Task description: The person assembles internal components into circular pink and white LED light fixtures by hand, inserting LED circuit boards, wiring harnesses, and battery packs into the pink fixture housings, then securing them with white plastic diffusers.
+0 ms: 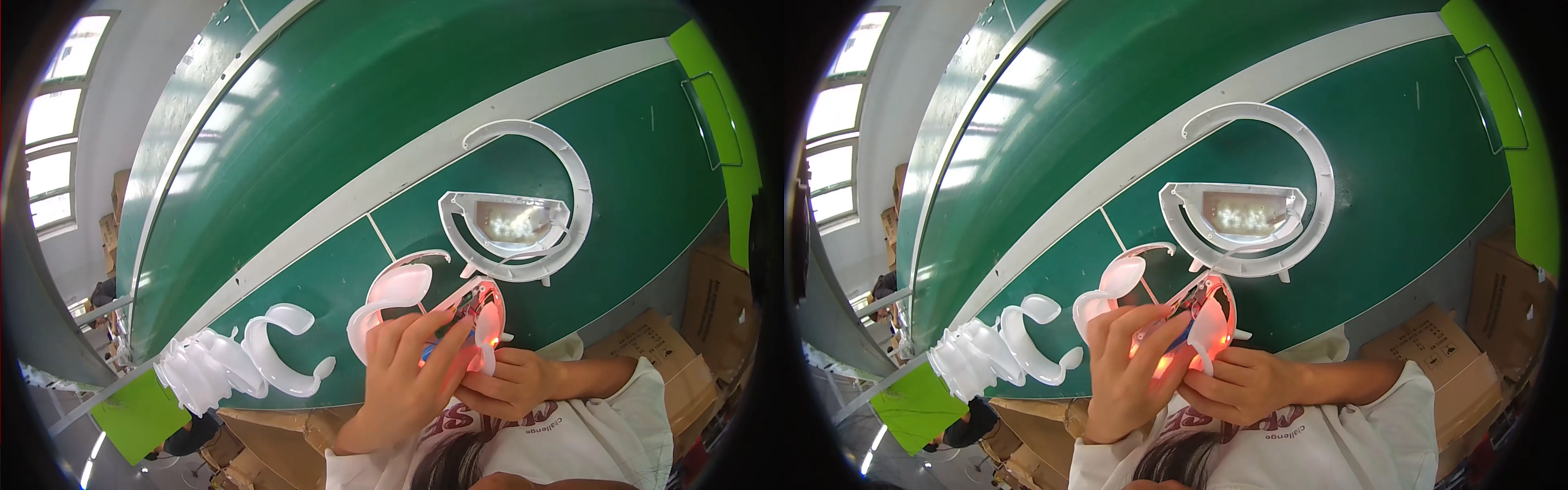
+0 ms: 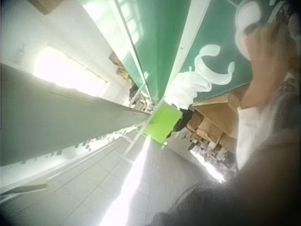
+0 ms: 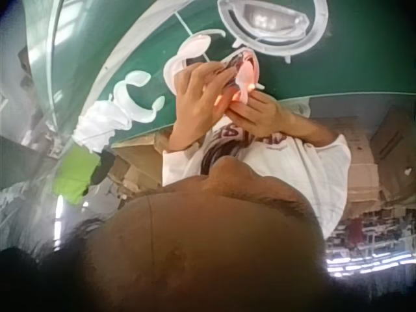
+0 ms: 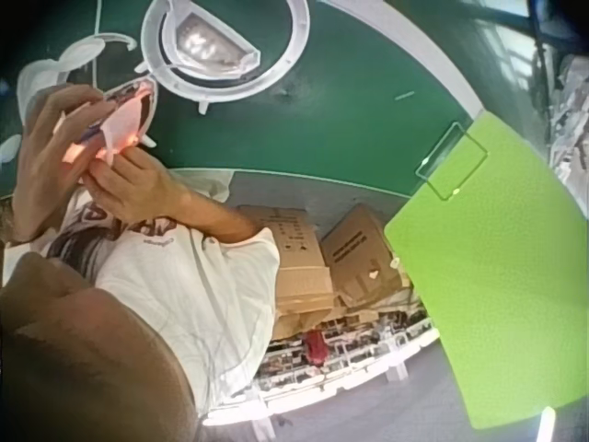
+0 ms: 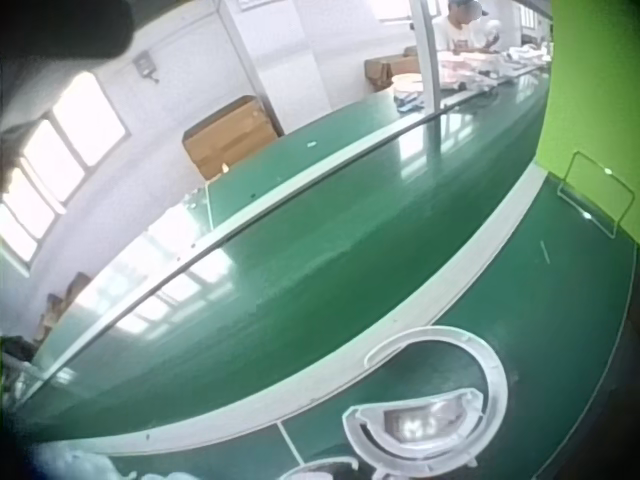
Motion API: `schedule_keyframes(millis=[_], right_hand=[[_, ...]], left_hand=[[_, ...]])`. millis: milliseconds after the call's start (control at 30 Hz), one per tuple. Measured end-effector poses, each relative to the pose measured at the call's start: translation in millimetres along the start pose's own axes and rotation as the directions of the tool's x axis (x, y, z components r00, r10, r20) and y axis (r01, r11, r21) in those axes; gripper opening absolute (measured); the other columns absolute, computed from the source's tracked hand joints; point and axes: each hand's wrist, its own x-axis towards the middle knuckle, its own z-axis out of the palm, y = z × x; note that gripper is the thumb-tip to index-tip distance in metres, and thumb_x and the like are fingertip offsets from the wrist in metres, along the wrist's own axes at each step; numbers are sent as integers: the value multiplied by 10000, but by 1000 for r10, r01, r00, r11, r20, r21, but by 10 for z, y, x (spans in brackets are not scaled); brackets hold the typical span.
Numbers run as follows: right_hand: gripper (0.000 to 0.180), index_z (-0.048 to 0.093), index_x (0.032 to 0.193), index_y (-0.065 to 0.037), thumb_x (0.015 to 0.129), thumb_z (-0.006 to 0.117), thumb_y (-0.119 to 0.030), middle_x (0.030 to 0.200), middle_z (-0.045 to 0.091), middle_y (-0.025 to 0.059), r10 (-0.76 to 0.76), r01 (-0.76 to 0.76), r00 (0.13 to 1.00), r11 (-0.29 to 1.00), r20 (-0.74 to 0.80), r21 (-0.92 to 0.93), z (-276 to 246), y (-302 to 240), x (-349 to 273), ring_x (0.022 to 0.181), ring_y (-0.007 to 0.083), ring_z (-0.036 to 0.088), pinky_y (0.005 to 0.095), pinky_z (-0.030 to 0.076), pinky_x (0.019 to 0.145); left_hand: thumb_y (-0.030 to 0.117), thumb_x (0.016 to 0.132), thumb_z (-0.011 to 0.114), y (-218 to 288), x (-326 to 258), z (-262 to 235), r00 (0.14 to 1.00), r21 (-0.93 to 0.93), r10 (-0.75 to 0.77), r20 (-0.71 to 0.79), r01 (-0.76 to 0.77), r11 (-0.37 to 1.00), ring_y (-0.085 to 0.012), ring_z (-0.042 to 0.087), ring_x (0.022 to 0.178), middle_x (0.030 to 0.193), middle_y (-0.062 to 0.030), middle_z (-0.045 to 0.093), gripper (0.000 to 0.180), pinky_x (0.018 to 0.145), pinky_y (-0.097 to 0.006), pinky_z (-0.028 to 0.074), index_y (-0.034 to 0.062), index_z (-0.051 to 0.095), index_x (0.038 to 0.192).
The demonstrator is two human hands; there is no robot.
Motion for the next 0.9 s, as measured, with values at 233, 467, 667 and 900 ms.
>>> schedule_keyframes(millis=[233, 467, 667, 900], right_hand=[[216, 756, 929, -125, 715, 750, -102, 1038, 542, 37, 6, -6, 1000, 999, -3, 33, 81, 23, -165, 719, 156, 569, 264, 465, 636], [254, 748, 959, -144, 709, 779, -172, 1016, 542, 31, -24, 28, 996, 998, 85, -47, -53, 26, -83, 754, 162, 585, 304, 411, 652], [280, 725, 930, -96, 672, 798, -176, 927, 609, 47, 15, 0, 990, 994, 137, -112, -108, 47, -2, 714, 176, 595, 301, 340, 575], [264, 719, 910, -84, 688, 807, -195, 937, 616, 57, 24, -11, 996, 991, 88, -136, -72, 30, -36, 719, 189, 608, 296, 367, 598]], left_hand=[[114, 653, 778, -70, 91, 196, 995, -3, 61, 81, -61, 998, -261, 567, 953, 1101, -80, 585, 460, 816, -404, 430, 70, 663, 1096], [139, 651, 765, -134, 41, 327, 990, -78, 104, -99, -112, 991, -264, 594, 923, 1066, -81, 594, 356, 764, -394, 454, 59, 680, 987], [119, 692, 762, -171, 7, 366, 983, -191, 81, -162, -112, 975, -257, 622, 883, 1052, -86, 606, 294, 703, -374, 503, 51, 682, 967], [112, 719, 788, -65, 72, 229, 999, -200, -40, -16, 36, 979, -249, 608, 875, 1004, -84, 590, 331, 724, -371, 497, 54, 674, 1024]])
